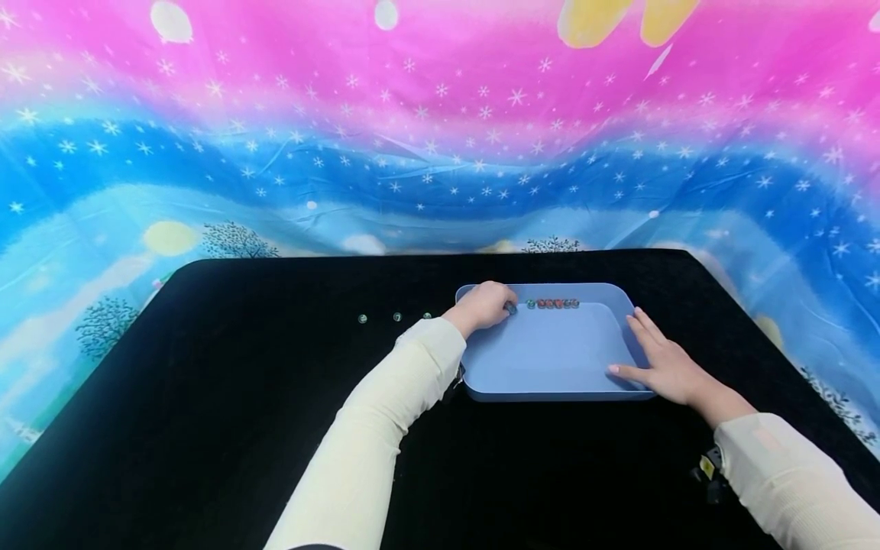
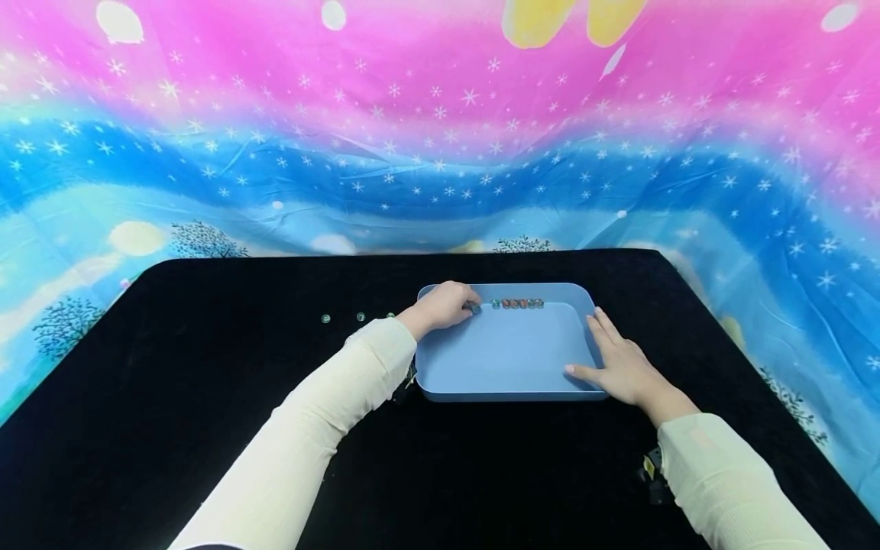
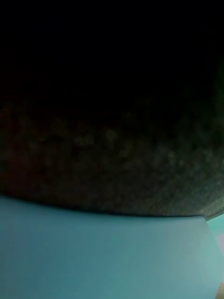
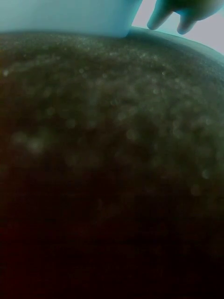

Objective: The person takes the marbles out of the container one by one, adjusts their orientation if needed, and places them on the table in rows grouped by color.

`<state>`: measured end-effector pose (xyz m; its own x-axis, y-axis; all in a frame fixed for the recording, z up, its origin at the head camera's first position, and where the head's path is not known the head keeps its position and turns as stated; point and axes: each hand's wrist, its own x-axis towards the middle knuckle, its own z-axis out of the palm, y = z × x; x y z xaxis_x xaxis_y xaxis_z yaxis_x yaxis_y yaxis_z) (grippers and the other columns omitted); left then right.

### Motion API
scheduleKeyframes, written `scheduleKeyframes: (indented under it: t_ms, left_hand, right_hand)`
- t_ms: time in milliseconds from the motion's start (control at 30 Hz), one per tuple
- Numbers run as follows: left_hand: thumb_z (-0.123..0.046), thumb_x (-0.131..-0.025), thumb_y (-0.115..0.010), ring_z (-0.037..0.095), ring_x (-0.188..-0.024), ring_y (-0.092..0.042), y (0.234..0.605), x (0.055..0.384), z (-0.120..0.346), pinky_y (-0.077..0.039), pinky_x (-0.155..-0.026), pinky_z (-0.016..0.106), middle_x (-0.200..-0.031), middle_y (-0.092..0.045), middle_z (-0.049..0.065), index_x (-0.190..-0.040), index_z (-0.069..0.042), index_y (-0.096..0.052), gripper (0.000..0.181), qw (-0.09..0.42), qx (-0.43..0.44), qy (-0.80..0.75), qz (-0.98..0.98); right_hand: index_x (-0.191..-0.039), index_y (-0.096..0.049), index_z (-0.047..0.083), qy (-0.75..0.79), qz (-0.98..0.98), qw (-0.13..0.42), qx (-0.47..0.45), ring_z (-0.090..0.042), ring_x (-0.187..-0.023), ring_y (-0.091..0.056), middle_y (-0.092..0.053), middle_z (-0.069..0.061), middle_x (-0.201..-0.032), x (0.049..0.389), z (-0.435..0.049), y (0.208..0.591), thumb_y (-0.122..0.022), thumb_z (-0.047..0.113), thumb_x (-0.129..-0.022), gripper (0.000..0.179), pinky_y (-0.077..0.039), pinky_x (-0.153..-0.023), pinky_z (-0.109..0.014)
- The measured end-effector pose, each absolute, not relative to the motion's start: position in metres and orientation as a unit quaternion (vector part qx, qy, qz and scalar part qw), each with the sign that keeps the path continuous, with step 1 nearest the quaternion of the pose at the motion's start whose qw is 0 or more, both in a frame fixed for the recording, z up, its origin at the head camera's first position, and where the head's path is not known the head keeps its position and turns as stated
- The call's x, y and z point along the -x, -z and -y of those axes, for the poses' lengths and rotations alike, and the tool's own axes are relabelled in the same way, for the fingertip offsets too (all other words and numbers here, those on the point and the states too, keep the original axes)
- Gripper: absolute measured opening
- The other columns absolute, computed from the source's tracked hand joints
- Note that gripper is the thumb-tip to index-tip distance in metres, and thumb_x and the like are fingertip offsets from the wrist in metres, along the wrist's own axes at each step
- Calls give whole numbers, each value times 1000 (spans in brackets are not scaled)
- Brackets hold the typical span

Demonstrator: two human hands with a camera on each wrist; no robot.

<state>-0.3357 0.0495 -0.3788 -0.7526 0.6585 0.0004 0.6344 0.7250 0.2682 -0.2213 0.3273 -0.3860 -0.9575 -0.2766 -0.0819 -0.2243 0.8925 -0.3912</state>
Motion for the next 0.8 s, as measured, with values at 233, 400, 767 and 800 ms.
scheduleKeyframes:
  t_ms: [233,400,767,800]
  left_hand:
    - [-12,-86,-53,11,-102,-50,379,336,-48,-42,-79,20,-111,-56,-1,-110,-14,-61,25,55,-355,-130,-924]
    - [-13,-86,-55,11,-101,-50,378,335,-48,-42,-79,21,-111,-56,-1,-110,-15,-61,25,56,-357,-123,-924]
    - [-14,-85,-56,9,-92,-53,374,330,-44,-43,-74,18,-105,-59,-1,-104,-12,-64,21,41,-359,-164,-918]
    - [-13,-85,-56,9,-92,-53,373,329,-43,-43,-74,18,-104,-59,-1,-104,-12,-64,21,39,-361,-168,-916]
  right_hand:
    - [-136,2,-3,191,-971,68,128,-45,-123,-2,15,-20,-139,221,-327,385,-54,48,-80,94,-14,-89,-62]
    - [-136,2,-3,194,-970,67,130,-45,-123,-2,15,-20,-139,221,-327,386,-54,48,-80,94,-15,-89,-62]
    - [-137,2,-2,199,-968,67,135,-45,-123,-1,17,-18,-139,220,-328,386,-54,47,-80,94,-15,-88,-62]
    - [-137,2,-2,199,-968,67,135,-45,-123,-2,17,-18,-139,220,-328,385,-54,47,-80,94,-15,-88,-62]
